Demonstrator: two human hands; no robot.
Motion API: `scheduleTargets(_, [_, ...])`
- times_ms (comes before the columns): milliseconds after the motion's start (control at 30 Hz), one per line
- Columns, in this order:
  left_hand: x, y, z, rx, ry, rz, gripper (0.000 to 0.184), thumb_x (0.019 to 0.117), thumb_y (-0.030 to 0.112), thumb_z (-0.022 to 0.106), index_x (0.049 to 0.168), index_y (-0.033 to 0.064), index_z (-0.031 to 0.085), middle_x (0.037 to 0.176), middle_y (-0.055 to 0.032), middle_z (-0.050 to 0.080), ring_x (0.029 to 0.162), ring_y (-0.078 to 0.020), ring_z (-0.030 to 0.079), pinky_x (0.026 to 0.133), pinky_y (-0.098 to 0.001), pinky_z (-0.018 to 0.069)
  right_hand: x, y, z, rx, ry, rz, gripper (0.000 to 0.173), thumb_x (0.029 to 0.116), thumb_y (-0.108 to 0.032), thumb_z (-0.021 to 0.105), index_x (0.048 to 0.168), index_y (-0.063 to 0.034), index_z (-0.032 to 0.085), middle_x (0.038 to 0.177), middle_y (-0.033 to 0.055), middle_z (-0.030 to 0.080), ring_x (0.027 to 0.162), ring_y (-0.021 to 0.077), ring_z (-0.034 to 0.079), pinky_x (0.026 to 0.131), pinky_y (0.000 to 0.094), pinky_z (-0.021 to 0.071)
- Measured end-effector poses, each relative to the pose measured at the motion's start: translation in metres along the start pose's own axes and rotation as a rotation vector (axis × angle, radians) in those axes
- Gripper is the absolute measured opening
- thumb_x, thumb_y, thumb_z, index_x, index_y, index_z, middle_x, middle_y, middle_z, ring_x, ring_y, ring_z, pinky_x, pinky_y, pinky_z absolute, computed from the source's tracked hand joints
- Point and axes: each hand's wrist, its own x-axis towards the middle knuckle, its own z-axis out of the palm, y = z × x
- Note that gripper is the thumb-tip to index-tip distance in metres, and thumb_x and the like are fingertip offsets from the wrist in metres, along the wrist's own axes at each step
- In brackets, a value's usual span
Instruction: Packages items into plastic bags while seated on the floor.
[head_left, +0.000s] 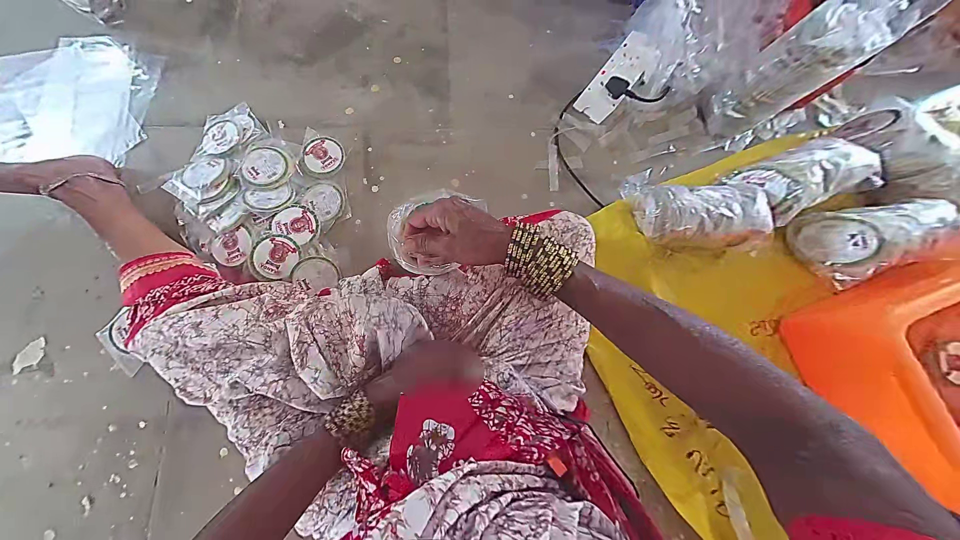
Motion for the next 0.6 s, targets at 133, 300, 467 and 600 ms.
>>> scheduleTargets(133, [-0.020, -0.012, 0.003, -0.167, 0.144, 0.013, 0.034, 0.1004, 0.021, 0.061, 0.114, -0.0092, 0.069, 0.107, -0.0210, 0.071, 0.100, -0.0203, 0.068, 0.093, -0.0359, 0.0517, -0.001, 0.004, 0.001, 0.003, 0.028, -0.044, 0.023, 0.1048, -0.019, 0.057, 0.097, -0.0027, 0.072, 0.080, 0.0050, 0.071, 0.073, 0.0107, 0.067, 0.073, 0.0332, 0.0545])
scheduleTargets(300, [-0.010, 0.003, -0.010, -0.287, 0.200, -0.319, 0.039, 0.1092, 0.022, 0.040, 0.115, -0.0055, 0.067, 0.106, -0.0099, 0.069, 0.096, -0.0063, 0.061, 0.091, -0.0280, 0.0482, 0.001, -0.002, 0.004, -0.015, 0.015, -0.015, 0.023, 0.1053, -0.020, 0.057, 0.098, -0.0029, 0.071, 0.081, 0.0061, 0.070, 0.074, 0.0121, 0.067, 0.075, 0.0334, 0.0551])
scheduleTargets(467, [0.015, 0.015, -0.027, 0.061, -0.182, -0.215, 0.020, 0.0989, 0.002, 0.056, 0.104, -0.0098, 0.072, 0.095, -0.0261, 0.071, 0.092, -0.0376, 0.069, 0.089, -0.0559, 0.0521, 0.001, -0.015, 0.007, -0.084, 0.005, 0.004, 0.028, 0.1071, -0.019, 0.052, 0.107, 0.0024, 0.070, 0.092, 0.0144, 0.070, 0.085, 0.0212, 0.067, 0.083, 0.0404, 0.0545])
scheduleTargets(600, [0.029, 0.021, -0.030, 0.226, -0.356, -0.274, 0.024, 0.0982, 0.006, 0.061, 0.118, -0.0044, 0.070, 0.110, -0.0277, 0.070, 0.107, -0.0445, 0.067, 0.096, -0.0637, 0.0481, 0.002, -0.036, 0.003, -0.297, -0.048, 0.051, 0.032, 0.1072, -0.022, 0.049, 0.115, 0.0026, 0.068, 0.108, 0.0235, 0.069, 0.107, 0.0379, 0.066, 0.095, 0.0566, 0.0485])
